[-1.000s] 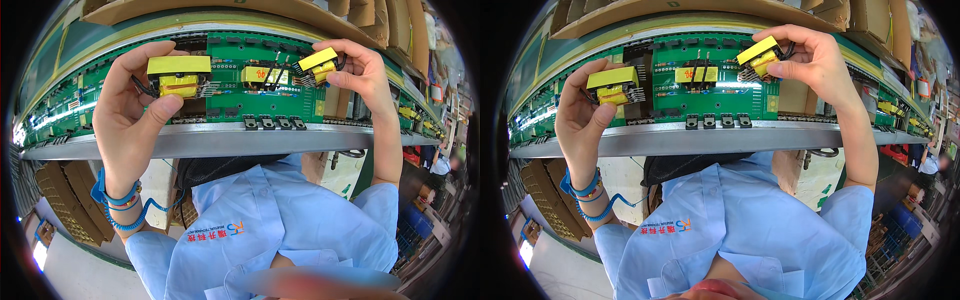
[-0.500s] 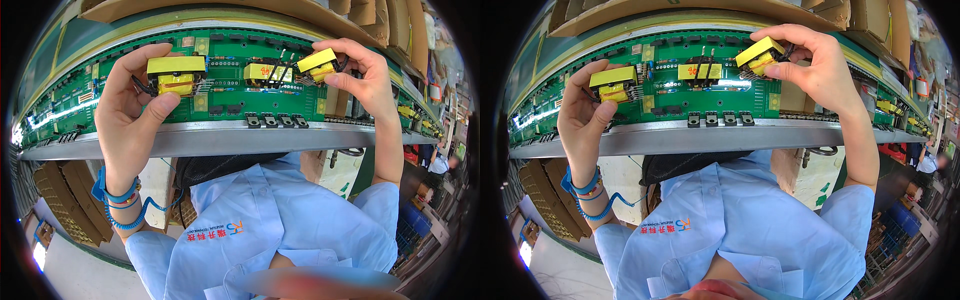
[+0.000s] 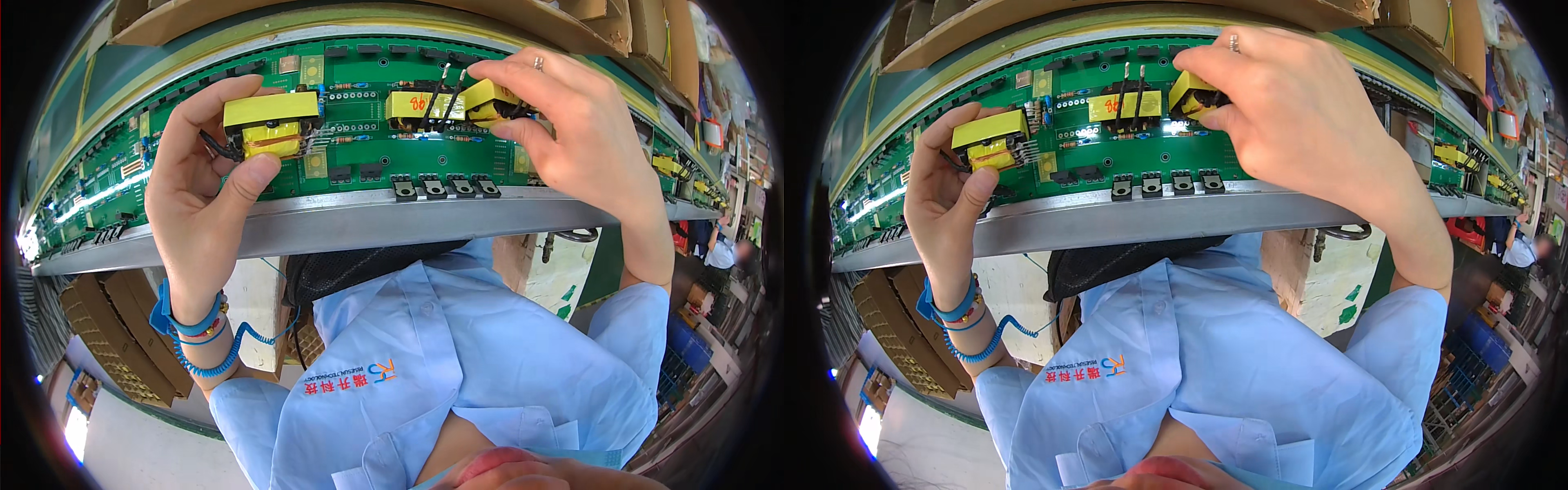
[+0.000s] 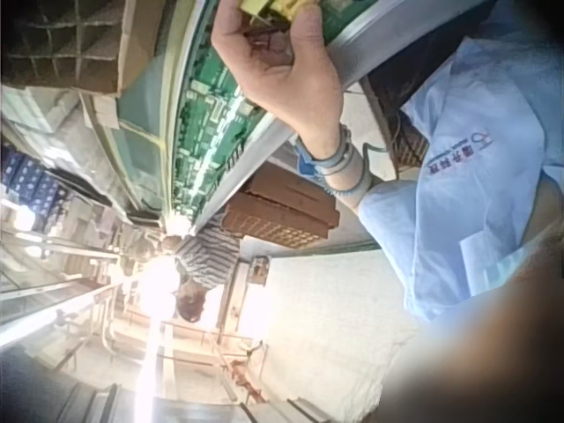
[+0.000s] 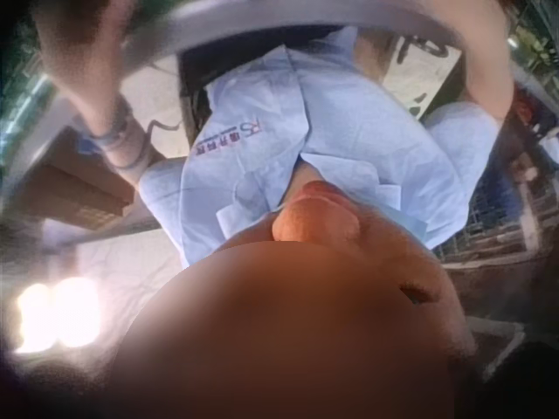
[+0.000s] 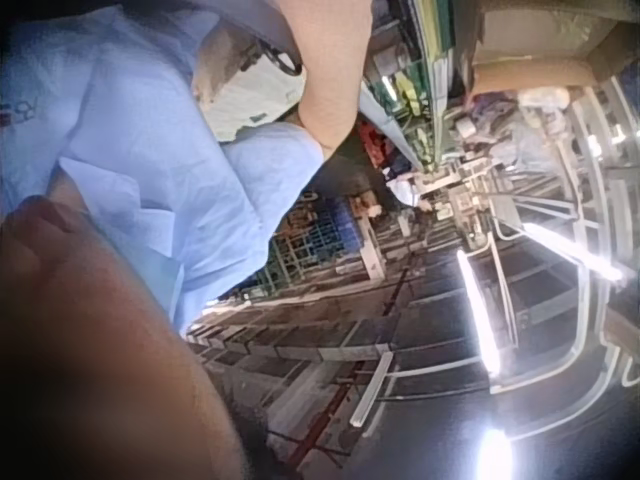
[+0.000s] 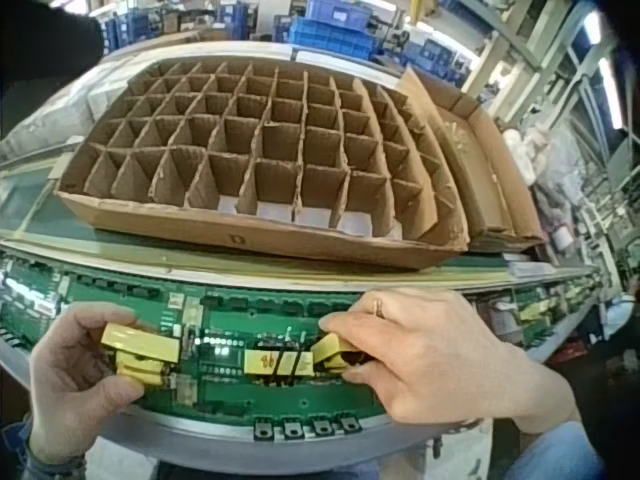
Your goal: Manually assemble and inspect transformers on a printed circuit board on an assembly line.
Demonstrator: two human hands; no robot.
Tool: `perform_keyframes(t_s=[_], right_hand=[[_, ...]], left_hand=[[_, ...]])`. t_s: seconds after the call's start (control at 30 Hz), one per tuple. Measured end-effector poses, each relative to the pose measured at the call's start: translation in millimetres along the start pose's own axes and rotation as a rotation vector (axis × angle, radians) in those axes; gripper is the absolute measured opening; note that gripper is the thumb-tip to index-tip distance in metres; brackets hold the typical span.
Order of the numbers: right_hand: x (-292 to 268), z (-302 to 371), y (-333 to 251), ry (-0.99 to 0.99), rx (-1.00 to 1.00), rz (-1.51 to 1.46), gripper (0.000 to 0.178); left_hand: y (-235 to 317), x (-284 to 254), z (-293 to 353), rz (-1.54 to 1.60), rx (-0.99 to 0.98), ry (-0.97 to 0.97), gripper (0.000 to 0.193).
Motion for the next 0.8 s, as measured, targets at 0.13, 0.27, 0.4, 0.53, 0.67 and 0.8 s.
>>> perform_keyframes(t_s=[0.13, 0.27, 0.4, 0.53, 0.67, 0.8], right_hand=[[3, -7, -7, -0.069, -0.082, 0.088, 0.043], [5, -6, -9, -0.072, -0.134, 0.082, 0.042], [1, -4, -3, 0.006, -0.040, 0.001, 0.042], [-1, -6, 0, 0.047, -0.143, -0.160, 0.041], [3, 7, 9, 0.123, 0.005, -0.092, 0.041], [-1, -2, 0, 0.106, -0.044, -0.108, 0.041]], left_hand=[[0, 3, -2, 0.018, 0.011, -0.018, 0.048], [3, 10, -2, 0.013, -0.002, -0.028, 0.048], [1, 11, -1, -0.009, -0.007, -0.013, 0.048], [0, 11, -1, -0.033, 0.007, -0.021, 0.048], [1, 13, -4, -0.063, 0.018, -0.027, 0.047], [3, 20, -6, 0.010, -0.005, -0.083, 0.049]])
Point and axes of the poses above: each hand's wrist, its own z-axis away from the middle knuckle, its own x-axis out of the palm, y = z × x, the point moved 7 cm from there along -z, towards the middle knuckle, and after that the axes turned 9 degrees about y, right-handed, at the moved point
